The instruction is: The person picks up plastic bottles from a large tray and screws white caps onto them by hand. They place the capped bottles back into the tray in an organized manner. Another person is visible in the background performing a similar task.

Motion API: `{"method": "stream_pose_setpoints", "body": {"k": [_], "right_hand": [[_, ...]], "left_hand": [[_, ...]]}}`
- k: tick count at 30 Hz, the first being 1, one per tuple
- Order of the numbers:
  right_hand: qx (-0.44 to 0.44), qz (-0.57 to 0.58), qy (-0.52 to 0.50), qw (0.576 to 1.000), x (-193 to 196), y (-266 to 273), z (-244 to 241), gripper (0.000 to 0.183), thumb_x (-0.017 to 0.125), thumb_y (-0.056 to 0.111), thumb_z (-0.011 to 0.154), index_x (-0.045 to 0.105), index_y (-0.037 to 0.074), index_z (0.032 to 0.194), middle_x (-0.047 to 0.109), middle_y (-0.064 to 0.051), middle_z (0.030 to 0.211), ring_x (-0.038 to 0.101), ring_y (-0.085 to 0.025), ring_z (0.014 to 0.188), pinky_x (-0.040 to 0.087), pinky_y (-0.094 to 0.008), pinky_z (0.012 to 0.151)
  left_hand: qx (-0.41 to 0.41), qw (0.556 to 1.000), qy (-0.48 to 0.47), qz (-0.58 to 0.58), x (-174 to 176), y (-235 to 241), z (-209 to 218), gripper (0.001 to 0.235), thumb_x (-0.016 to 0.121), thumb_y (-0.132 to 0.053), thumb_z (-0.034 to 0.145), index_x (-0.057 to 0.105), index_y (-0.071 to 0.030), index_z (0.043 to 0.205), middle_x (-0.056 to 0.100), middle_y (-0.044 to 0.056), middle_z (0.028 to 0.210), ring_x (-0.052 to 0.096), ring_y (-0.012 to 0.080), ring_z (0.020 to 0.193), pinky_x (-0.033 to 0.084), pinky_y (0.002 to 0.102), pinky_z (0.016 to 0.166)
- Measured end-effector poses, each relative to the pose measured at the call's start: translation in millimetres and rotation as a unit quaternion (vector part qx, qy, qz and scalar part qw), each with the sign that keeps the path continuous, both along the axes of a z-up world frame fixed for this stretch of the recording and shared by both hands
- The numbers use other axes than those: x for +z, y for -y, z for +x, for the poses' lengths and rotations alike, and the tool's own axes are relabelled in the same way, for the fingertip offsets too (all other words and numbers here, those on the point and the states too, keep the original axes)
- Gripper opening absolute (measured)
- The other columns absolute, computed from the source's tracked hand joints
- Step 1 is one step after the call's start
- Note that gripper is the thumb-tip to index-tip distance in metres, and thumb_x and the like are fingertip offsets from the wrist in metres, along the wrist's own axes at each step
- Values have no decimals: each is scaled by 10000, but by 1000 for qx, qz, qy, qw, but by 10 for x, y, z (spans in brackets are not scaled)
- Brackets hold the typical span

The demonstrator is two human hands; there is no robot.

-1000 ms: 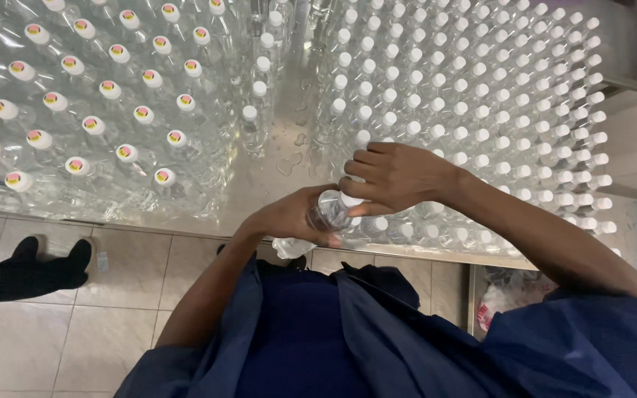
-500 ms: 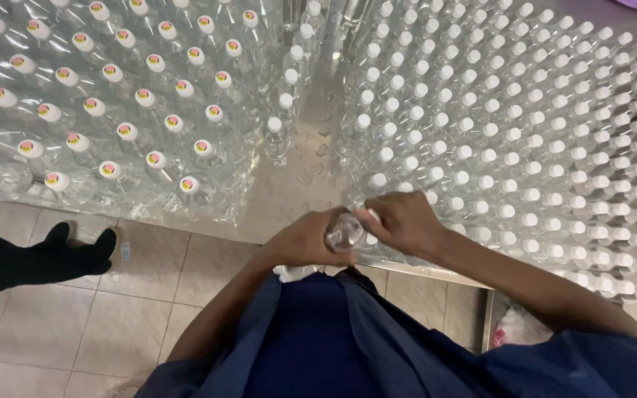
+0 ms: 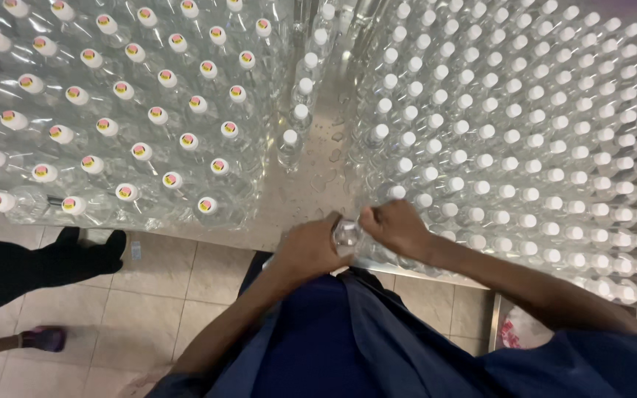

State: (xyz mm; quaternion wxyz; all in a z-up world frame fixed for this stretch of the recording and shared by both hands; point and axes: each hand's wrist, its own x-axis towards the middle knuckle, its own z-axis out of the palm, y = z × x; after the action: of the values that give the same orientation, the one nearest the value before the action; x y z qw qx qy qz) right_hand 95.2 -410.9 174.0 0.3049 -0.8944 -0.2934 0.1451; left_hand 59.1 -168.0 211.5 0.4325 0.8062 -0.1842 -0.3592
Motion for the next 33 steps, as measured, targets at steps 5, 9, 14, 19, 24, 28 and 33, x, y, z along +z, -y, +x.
{"method": "stream_pose_setpoints", "body": {"k": [5, 9, 14, 19, 24, 28, 33], "right_hand": [[-256, -117, -341, 897, 117, -297, 375, 743, 611, 612, 917, 762, -70, 1169, 785, -338, 1090, 756, -492, 1126, 515, -593, 975], [15, -211, -190, 959, 146, -202, 522, 368, 495, 286, 1024, 626, -41, 1131, 759, -371, 928, 746, -600, 952, 550, -681, 873], [20, -81, -45, 996, 853, -543, 563, 360, 464, 373, 1151, 546, 58, 1304, 737, -289, 854, 757, -533, 903, 591, -651, 800], [40, -130, -66, 989, 213, -599, 775, 417, 442, 523, 1138, 549, 150, 1292, 742, -164, 814, 786, -430, 881, 622, -569, 805], [111, -168, 0, 980, -283, -1098, 853, 420, 430, 465, 1157, 567, 96, 1303, 771, -184, 910, 803, -401, 914, 638, -532, 769], [127, -136, -23, 982, -477, -1369, 951, 514, 384, 490, 1176, 585, 56, 1366, 783, -209, 998, 798, -412, 951, 643, -540, 783], [70, -80, -21, 994, 89, -1248, 1519, 418, 494, 417, 1148, 725, 88, 1263, 766, -215, 943, 777, -454, 904, 620, -603, 778]], "left_hand": [[122, 835, 436, 313, -649, 282, -196, 889, 973, -488, 737, 567, -61, 1402, 627, 89, 948, 722, 279, 724, 616, 393, 633], [152, 863, 407, 256, -979, 260, -36, 934, 983, -453, 719, 543, -79, 1454, 660, 111, 1074, 753, 311, 853, 630, 450, 708], [319, 945, 73, 15, -550, 189, 335, 871, 844, -607, 841, 513, -164, 1514, 708, 139, 1279, 745, 408, 1142, 623, 579, 994], [371, 914, 146, -73, -1109, 90, 370, 924, 968, -391, 771, 539, -110, 1539, 628, 170, 1459, 613, 458, 1371, 500, 599, 1157], [434, 873, 215, -62, -1661, -211, 202, 766, 879, -273, 949, 498, -18, 1562, 543, 240, 1423, 537, 497, 1369, 451, 630, 1160], [485, 843, 229, -37, -1953, -297, 356, 788, 839, -258, 966, 439, -16, 1600, 493, 213, 1431, 502, 457, 1394, 446, 612, 1168], [487, 842, 230, -29, -2141, -336, 343, 941, 518, -685, 999, 331, -64, 1681, 439, 183, 1534, 438, 386, 1484, 439, 572, 1200]]}}
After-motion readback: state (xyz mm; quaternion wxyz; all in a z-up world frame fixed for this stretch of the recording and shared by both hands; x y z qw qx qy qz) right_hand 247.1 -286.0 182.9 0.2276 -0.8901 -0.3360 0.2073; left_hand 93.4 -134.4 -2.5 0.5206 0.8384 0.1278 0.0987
